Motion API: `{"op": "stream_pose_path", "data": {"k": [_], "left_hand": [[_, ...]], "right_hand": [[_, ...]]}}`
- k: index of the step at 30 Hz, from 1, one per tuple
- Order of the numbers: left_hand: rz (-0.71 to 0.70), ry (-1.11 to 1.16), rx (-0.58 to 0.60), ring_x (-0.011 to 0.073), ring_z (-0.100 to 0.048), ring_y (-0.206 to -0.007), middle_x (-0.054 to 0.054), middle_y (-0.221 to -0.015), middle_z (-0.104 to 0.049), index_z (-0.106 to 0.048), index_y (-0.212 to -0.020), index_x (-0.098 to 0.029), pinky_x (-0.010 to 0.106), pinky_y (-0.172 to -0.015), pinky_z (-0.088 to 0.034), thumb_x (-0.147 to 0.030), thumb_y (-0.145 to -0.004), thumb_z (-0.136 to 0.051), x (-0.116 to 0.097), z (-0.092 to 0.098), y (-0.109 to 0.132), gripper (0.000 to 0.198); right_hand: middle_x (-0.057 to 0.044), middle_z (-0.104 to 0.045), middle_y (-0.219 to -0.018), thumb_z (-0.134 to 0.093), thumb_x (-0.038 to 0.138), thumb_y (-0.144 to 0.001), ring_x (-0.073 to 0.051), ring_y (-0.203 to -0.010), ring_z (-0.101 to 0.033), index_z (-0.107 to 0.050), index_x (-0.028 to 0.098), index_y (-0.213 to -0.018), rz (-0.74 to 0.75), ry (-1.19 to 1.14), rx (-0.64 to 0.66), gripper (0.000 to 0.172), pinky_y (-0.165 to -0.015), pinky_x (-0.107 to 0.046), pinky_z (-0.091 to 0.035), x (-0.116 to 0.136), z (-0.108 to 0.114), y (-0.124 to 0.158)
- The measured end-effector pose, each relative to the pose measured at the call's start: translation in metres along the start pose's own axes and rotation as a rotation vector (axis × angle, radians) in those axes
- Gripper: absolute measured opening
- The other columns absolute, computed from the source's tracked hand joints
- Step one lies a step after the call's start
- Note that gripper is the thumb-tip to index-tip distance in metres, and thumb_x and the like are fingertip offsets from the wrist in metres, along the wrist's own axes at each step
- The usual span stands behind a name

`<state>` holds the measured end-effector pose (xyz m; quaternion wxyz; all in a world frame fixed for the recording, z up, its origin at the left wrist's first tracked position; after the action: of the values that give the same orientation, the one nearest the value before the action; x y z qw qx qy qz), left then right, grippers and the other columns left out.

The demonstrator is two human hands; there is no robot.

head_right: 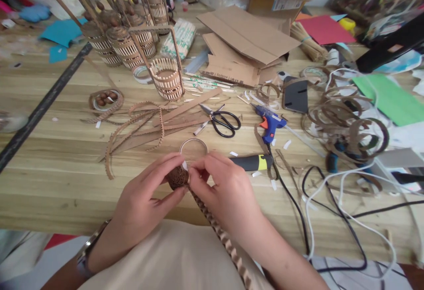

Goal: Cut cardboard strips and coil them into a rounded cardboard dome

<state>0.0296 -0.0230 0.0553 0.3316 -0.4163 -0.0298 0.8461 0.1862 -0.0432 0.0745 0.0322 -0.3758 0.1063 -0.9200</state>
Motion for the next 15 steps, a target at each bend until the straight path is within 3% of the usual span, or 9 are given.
{"op": "stream_pose_path", "data": {"k": [3, 7, 11, 15], "left_hand": [[0.023, 0.04, 0.029, 0.0203, -0.066, -0.117, 0.009, -0.13, -0.067, -0.052, -0.133, -0.022, 0.032, -0.099, -0.057, -0.015, -0.091, -0.061, 0.002, -0.001, 0.002, 0.044], [0.154, 0.062, 0.033, 0.0223, -0.07, -0.108, 0.01, -0.131, -0.068, -0.039, -0.147, -0.022, 0.036, -0.09, -0.062, -0.019, -0.088, -0.064, 0.012, -0.001, 0.007, 0.063], [0.177, 0.054, 0.043, 0.0244, -0.071, -0.109, 0.01, -0.125, -0.071, -0.053, -0.134, -0.021, 0.041, -0.095, -0.06, -0.02, -0.086, -0.064, 0.015, -0.002, 0.008, 0.049], [0.178, 0.083, 0.057, 0.0241, -0.072, -0.106, 0.009, -0.12, -0.072, -0.054, -0.132, -0.021, 0.043, -0.095, -0.06, -0.02, -0.087, -0.063, 0.016, -0.004, 0.007, 0.046]], "right_hand": [[0.001, -0.067, -0.068, -0.055, 0.018, -0.089, -0.014, -0.06, -0.062, -0.061, 0.023, -0.075, -0.016, 0.1, -0.108, 0.016, -0.058, -0.025, -0.047, -0.011, 0.011, -0.001], [0.0, -0.071, -0.071, -0.061, 0.024, -0.089, -0.016, -0.06, -0.065, -0.065, 0.024, -0.079, -0.126, 0.26, -0.303, 0.01, -0.055, -0.027, -0.044, -0.041, 0.039, 0.008], [-0.001, -0.068, -0.059, -0.072, 0.03, -0.082, -0.019, -0.053, -0.062, -0.069, 0.024, -0.073, -0.355, 0.424, -0.424, 0.012, -0.05, -0.03, -0.037, -0.078, 0.071, 0.03], [-0.003, -0.069, -0.056, -0.069, 0.028, -0.082, -0.02, -0.051, -0.062, -0.069, 0.024, -0.075, -0.57, 0.455, -0.415, 0.009, -0.052, -0.032, -0.039, -0.112, 0.091, 0.048]]}}
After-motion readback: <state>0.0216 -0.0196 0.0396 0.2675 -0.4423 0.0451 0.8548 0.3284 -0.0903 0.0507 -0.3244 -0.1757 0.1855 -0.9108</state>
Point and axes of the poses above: each hand's wrist, its own y-axis away from the middle knuckle, its own z-axis out of the back of the hand, x = y × z, the point moved 4 cm from there along -y, towards the middle knuckle
